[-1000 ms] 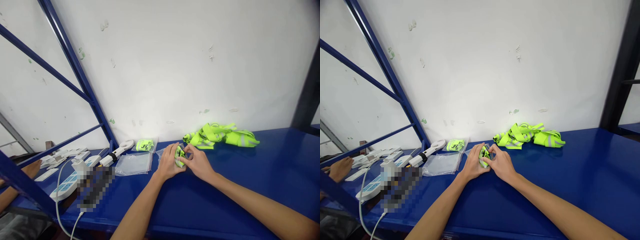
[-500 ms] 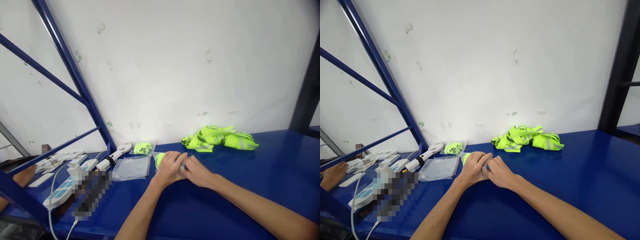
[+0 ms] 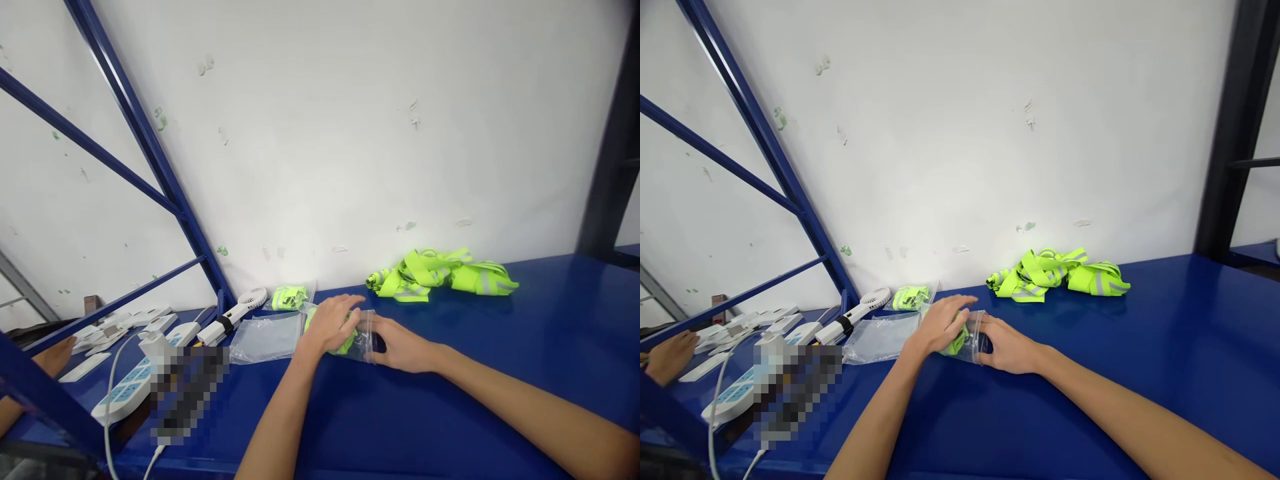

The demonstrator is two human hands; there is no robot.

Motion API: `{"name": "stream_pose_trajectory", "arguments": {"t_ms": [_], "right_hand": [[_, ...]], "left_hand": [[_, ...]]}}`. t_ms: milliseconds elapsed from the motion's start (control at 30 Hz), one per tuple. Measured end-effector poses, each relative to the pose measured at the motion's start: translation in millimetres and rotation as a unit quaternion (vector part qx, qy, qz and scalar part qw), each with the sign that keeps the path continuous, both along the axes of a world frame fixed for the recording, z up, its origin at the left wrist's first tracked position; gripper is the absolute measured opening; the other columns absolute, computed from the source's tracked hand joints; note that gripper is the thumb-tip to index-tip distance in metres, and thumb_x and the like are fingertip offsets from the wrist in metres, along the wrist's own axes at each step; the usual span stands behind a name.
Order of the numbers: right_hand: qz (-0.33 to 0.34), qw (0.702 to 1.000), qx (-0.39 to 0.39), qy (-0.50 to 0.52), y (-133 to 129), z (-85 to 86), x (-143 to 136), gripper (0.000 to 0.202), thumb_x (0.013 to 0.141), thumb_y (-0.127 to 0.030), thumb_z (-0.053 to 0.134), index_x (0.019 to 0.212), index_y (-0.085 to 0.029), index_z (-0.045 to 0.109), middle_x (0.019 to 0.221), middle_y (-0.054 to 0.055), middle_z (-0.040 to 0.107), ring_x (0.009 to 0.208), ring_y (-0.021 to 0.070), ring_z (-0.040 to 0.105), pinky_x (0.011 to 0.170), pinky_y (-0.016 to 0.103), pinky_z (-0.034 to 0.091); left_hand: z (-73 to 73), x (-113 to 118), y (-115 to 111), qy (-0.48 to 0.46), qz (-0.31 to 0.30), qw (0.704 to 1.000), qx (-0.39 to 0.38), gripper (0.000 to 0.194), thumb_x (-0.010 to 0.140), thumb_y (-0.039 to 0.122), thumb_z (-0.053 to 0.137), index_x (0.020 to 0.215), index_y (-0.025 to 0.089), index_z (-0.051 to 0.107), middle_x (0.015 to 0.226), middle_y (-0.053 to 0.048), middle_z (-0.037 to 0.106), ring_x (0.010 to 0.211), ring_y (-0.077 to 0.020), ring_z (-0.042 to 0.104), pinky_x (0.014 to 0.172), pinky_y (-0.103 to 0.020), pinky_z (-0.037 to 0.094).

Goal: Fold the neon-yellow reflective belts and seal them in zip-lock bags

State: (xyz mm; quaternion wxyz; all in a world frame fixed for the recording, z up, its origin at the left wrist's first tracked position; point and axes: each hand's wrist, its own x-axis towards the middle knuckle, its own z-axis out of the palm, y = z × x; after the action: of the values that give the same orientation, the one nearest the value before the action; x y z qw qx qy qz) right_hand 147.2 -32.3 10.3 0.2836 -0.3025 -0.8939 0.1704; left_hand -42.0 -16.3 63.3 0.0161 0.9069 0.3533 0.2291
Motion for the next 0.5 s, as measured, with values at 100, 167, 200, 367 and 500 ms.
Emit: {"name": "stream_pose_trajectory", "arguments": {"t_ms": [100, 167, 200, 367, 500], "right_hand": [[-0.013, 1.000, -0.011, -0.015, -1, 2.3, 6, 0.069, 0.079, -0.046, 0.065, 0.141, -0.023, 0.044, 0.147, 0.010, 0.042, 0.136, 0.0323, 0.036, 0.113, 0.046, 0.026], [-0.036, 0.998, -0.023, -0.036, -4, 4.3, 9, 0.064, 0.082, -0.054, 0.059, 0.138, -0.024, 0.050, 0.146, 0.009, 0.046, 0.137, 0.0345, 0.033, 0.113, 0.050, 0.021], [-0.046, 0.998, -0.028, -0.045, -5, 5.6, 9, 0.057, 0.086, -0.056, 0.053, 0.134, -0.025, 0.054, 0.143, 0.008, 0.049, 0.137, 0.0344, 0.033, 0.113, 0.052, 0.019], [-0.094, 0.995, -0.030, -0.014, -9, 7.5, 5, 0.041, 0.094, -0.052, 0.041, 0.097, -0.026, 0.073, 0.112, 0.005, 0.069, 0.132, 0.0311, 0.040, 0.111, 0.049, 0.021], [-0.140, 0.984, -0.090, 0.068, 1, -2.2, 4, 0.037, 0.089, -0.048, 0.050, 0.073, -0.022, 0.072, 0.082, 0.005, 0.073, 0.104, 0.0301, 0.059, 0.087, 0.039, 0.042]], "left_hand": [[-8.5, 0, 10, 0.058, 0.023, 0.998, -0.027, 0.036, 0.095, 0.035, 0.033, 0.107, 0.022, 0.064, 0.104, -0.005, 0.069, 0.098, -0.0221, 0.062, 0.090, -0.034, 0.044], [-15.6, 3, 14, 0.059, 0.048, 0.997, -0.022, 0.037, 0.094, 0.039, 0.033, 0.100, 0.022, 0.065, 0.098, -0.005, 0.070, 0.093, -0.0225, 0.064, 0.084, -0.032, 0.045], [-18.8, 5, 16, 0.056, 0.061, 0.996, -0.020, 0.037, 0.094, 0.040, 0.033, 0.098, 0.022, 0.065, 0.097, -0.005, 0.070, 0.092, -0.0228, 0.064, 0.081, -0.032, 0.045], [-28.1, 14, 33, 0.047, 0.147, 0.988, -0.027, 0.042, 0.095, 0.044, 0.029, 0.092, 0.022, 0.065, 0.092, -0.007, 0.071, 0.088, -0.0252, 0.065, 0.072, -0.032, 0.044], [-28.7, 17, 40, 0.046, 0.219, 0.974, -0.019, 0.044, 0.096, 0.044, 0.027, 0.087, 0.020, 0.063, 0.088, -0.010, 0.071, 0.083, -0.0262, 0.066, 0.068, -0.032, 0.043]]}}
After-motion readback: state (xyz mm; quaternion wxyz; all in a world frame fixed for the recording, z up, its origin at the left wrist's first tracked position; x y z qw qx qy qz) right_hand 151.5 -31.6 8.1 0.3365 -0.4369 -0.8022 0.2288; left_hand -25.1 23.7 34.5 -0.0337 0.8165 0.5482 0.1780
